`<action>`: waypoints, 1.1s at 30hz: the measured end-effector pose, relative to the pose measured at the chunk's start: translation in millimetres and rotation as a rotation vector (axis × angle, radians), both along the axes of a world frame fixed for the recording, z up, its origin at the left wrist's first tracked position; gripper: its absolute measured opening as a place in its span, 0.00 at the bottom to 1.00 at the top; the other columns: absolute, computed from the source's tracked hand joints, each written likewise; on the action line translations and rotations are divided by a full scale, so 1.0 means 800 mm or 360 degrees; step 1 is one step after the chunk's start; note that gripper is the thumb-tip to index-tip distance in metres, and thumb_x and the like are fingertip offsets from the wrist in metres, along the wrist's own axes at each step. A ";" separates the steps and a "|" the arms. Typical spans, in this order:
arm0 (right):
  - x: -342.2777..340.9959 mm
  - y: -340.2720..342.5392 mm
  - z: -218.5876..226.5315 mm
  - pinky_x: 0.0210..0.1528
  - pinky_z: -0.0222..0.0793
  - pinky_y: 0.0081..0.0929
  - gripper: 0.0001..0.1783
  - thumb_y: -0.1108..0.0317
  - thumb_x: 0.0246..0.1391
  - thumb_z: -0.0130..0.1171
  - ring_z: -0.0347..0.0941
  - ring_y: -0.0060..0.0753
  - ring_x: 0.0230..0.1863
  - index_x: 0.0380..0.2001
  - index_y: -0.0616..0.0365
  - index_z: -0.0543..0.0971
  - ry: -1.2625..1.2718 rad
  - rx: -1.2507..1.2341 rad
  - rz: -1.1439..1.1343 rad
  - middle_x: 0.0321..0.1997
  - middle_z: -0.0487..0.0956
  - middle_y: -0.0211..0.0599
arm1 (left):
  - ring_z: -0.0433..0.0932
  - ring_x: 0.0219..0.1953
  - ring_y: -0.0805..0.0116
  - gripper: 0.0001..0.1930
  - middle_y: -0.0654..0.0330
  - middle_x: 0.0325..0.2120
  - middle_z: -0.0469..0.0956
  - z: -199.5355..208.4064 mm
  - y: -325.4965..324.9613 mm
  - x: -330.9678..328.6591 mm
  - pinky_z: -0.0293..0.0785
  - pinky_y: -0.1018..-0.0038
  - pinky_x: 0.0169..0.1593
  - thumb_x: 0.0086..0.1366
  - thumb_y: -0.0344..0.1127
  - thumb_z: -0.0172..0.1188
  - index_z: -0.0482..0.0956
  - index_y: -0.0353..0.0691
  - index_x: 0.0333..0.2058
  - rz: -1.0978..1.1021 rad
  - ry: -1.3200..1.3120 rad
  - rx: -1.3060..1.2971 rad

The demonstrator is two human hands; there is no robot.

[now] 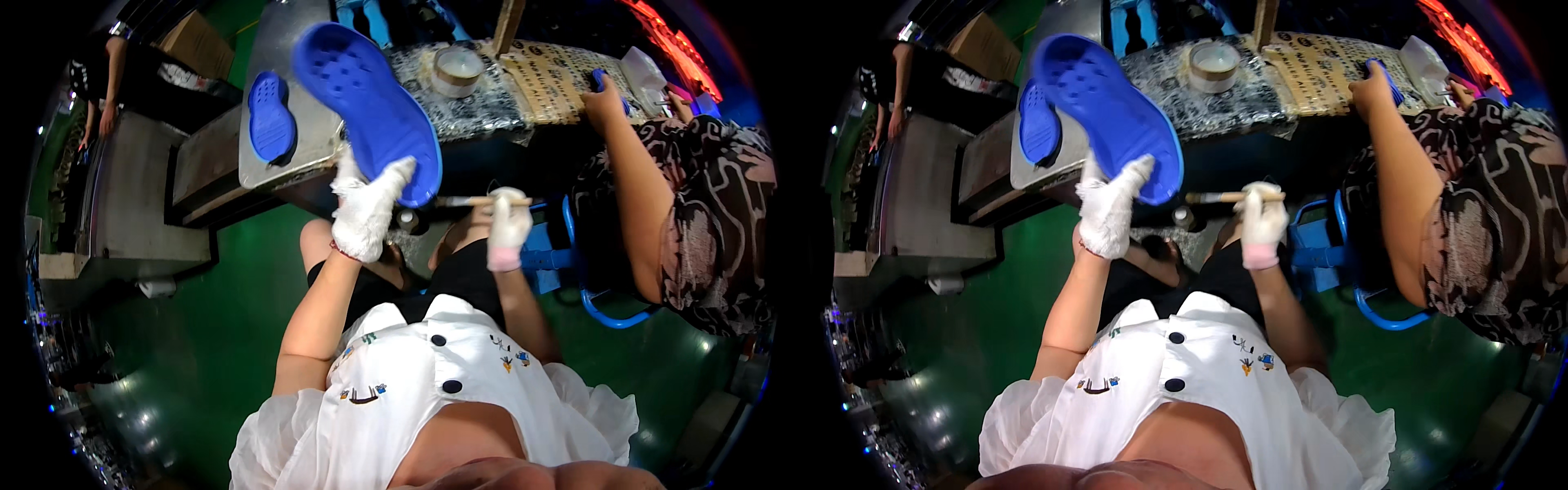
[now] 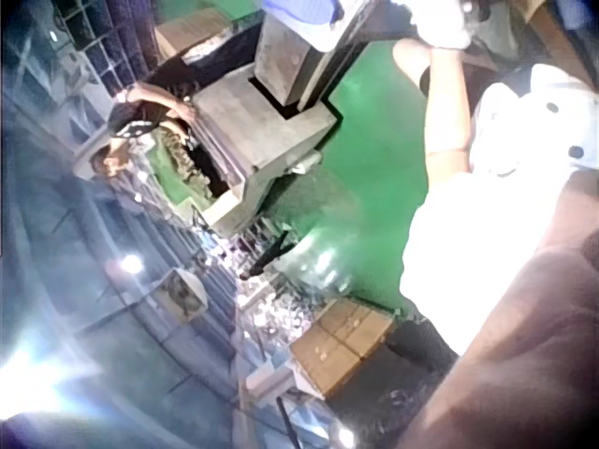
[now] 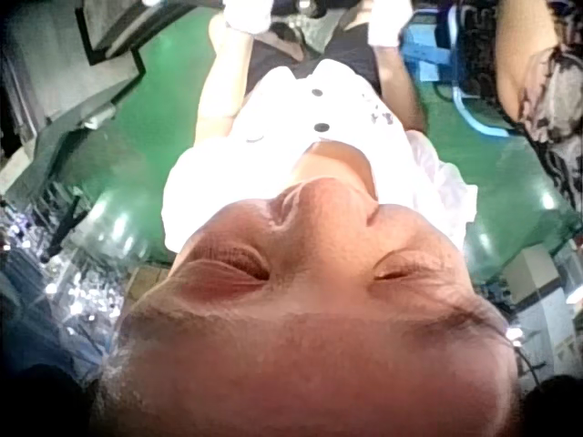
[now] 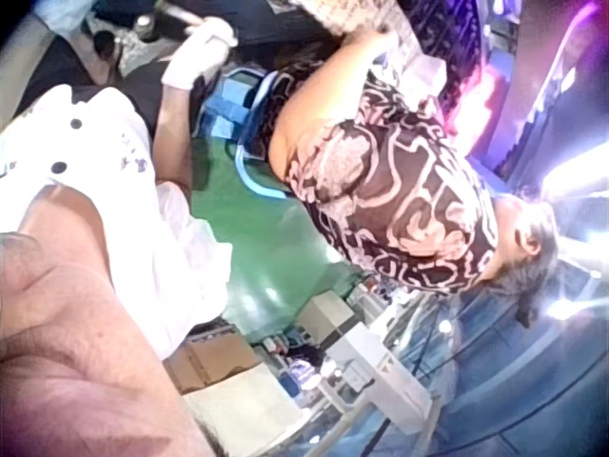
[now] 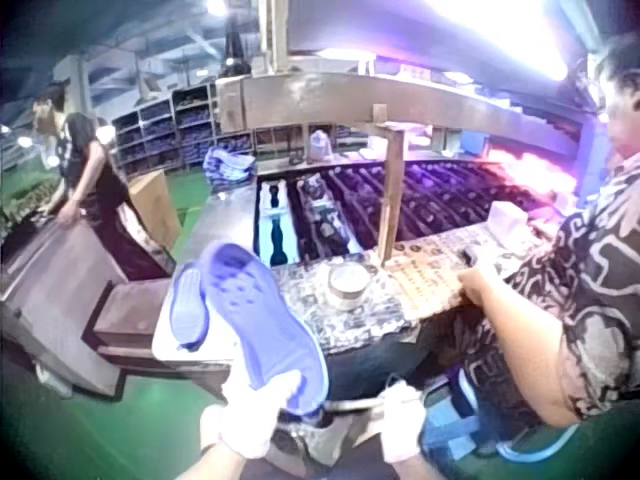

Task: The person applies adhesive to shoe soles using a brush, dipping the brush into an adhesive container, brushing along the soles, and placing them on the workbench.

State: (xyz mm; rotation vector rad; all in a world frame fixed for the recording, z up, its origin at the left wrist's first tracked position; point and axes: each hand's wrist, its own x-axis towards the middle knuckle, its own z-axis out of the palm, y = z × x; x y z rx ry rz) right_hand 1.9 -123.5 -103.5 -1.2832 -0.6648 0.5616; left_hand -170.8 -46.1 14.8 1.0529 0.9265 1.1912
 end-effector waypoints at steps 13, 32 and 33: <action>-0.004 0.001 -0.108 0.36 0.71 0.36 0.14 0.60 0.53 0.54 0.77 0.47 0.31 0.29 0.61 0.80 -0.0697 -0.0827 0.0209 0.27 0.79 0.49 | 0.75 0.35 0.73 0.23 0.54 0.37 0.76 -0.012 0.087 0.218 0.73 0.75 0.39 0.59 0.40 0.62 0.71 0.26 0.45 -0.0630 0.0441 -0.0070; 0.004 0.014 -0.133 0.29 0.68 0.23 0.13 0.64 0.58 0.53 0.74 0.24 0.25 0.33 0.65 0.77 -0.0371 -0.0566 0.0433 0.25 0.78 0.36 | 0.61 0.62 0.51 0.49 0.41 0.59 0.62 -0.072 0.185 -0.266 0.57 0.63 0.62 0.55 0.69 0.49 0.58 0.26 0.59 0.0605 0.1341 -0.0531; 0.003 0.012 -0.125 0.29 0.68 0.23 0.13 0.64 0.58 0.53 0.73 0.23 0.25 0.33 0.65 0.77 -0.0380 -0.0576 0.0447 0.25 0.78 0.35 | 0.63 0.60 0.50 0.44 0.40 0.56 0.65 -0.056 0.167 -0.257 0.58 0.63 0.61 0.58 0.67 0.46 0.63 0.26 0.56 0.0624 0.1444 -0.0484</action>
